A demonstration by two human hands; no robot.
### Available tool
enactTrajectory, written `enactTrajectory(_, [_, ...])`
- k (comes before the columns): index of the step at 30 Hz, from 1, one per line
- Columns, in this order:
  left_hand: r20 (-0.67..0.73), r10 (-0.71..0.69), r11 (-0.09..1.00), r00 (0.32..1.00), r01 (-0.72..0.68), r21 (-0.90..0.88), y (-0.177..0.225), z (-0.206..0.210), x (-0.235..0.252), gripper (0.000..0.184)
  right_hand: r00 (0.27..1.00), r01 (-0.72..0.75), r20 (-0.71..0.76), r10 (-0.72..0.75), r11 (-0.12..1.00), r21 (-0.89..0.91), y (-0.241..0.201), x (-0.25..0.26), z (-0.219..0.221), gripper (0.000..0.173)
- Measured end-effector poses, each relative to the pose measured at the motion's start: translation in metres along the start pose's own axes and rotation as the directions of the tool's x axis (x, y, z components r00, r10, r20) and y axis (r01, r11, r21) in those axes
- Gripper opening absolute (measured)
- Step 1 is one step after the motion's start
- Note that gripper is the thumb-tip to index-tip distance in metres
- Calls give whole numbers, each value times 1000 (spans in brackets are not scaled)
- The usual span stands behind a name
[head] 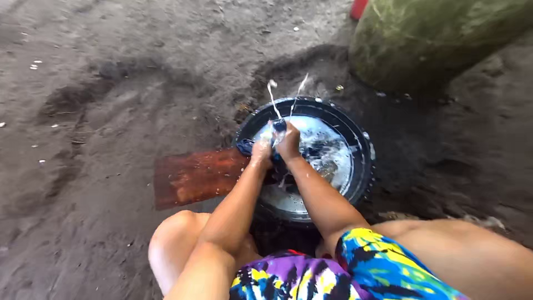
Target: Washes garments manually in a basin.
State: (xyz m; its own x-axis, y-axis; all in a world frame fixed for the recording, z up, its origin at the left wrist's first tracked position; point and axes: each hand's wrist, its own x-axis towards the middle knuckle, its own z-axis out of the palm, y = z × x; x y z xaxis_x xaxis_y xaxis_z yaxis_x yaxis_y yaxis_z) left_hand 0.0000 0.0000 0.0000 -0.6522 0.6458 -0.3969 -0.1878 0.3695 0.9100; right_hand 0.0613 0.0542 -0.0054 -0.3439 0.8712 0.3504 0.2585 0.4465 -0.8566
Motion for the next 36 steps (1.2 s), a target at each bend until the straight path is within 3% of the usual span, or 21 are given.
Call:
enactTrajectory(2, [76, 7, 999, 997, -10, 41, 28, -3, -7, 34, 972, -231, -28, 233, 972, 52, 36, 19, -11, 40])
enactTrajectory(4, [160, 24, 1000, 987, -23, -10, 50, -18, -4, 33, 927, -370, -10, 375, 918, 145, 67, 28, -20, 44])
enactTrajectory(8, [92, 18, 968, 996, 5, -250, 38, -63, 33, 50, 894, -445, 38, 446, 874, 195, 146, 21, -55, 49])
enactTrajectory(10, [16, -66, 997, 998, 66, -49, 3, -76, 46, 62, 806, -570, -86, 586, 807, 154, 186, -7, -81, 50])
enactTrajectory(12, [1, -90, 935, 996, 85, 346, -41, -75, 53, 71, 592, -733, -236, 771, 636, 239, 220, -50, -91, 53])
enactTrajectory(14, [26, -52, 722, 998, 19, 692, -62, -58, 55, 73, 388, -792, -227, 893, 449, 413, 228, -85, -80, 56])
enactTrajectory(15, [40, -46, 593, 998, -5, 805, -62, -45, 50, 66, 339, -771, -179, 924, 382, 510, 218, -90, -69, 55])
enactTrajectory(16, [52, -28, 490, 998, -32, 871, -62, -33, 45, 55, 372, -728, -105, 922, 360, 583, 207, -86, -55, 53])
enactTrajectory(18, [71, 15, 439, 997, -71, 896, -66, -20, 40, 35, 570, -686, 134, 811, 379, 622, 179, -66, -27, 47])
enactTrajectory(20, [141, 28, 503, 990, -136, 853, -64, -18, 43, 29, 722, -691, 399, 565, 612, 385, 139, -31, -12, 36])
enactTrajectory(21, [226, 37, 562, 974, -207, 801, -56, -18, 46, 29, 761, -575, 501, 412, 786, 227, 121, -11, -9, 34])
enactTrajectory(22, [331, 61, 623, 942, -295, 725, -45, -19, 47, 28, 772, -385, 570, 281, 921, 66, 103, 6, -8, 42])
enactTrajectory(23, [419, 109, 688, 901, -373, 623, -30, -22, 45, 27, 772, -205, 608, 186, 978, -40, 90, 18, -8, 54])
enactTrajectory(25, [516, 254, 765, 818, -496, 411, 6, -28, 30, 18, 758, -34, 645, 92, 994, -102, 80, 28, -11, 64])
enactTrajectory(27, [537, 418, 779, 733, -593, 204, 26, -32, 17, 2, 763, -44, 636, 116, 991, -128, 88, 31, -16, 51])
enactTrajectory(29, [483, 512, 791, 710, -609, 57, 26, -30, 14, 8, 786, -158, 584, 204, 979, -129, 85, 37, -26, 31])
enactTrajectory(30, [444, 493, 799, 748, -592, 110, 21, -29, 15, 12, 804, -227, 543, 242, 969, -96, 73, 40, -34, 29])
enactTrajectory(32, [384, 303, 758, 872, -465, 457, 4, -28, 22, 52, 862, -283, 447, 238, 958, 37, 43, 47, -45, 35])
enactTrajectory(34, [310, 107, 587, 945, -312, 747, -24, -28, 37, 77, 908, -269, 380, 175, 941, 208, 8, 52, -61, 39])
enactTrajectory(36, [252, 39, 447, 967, -242, 861, -44, -31, 48, 61, 966, -190, 241, 94, 891, 411, -15, 58, -78, 35])
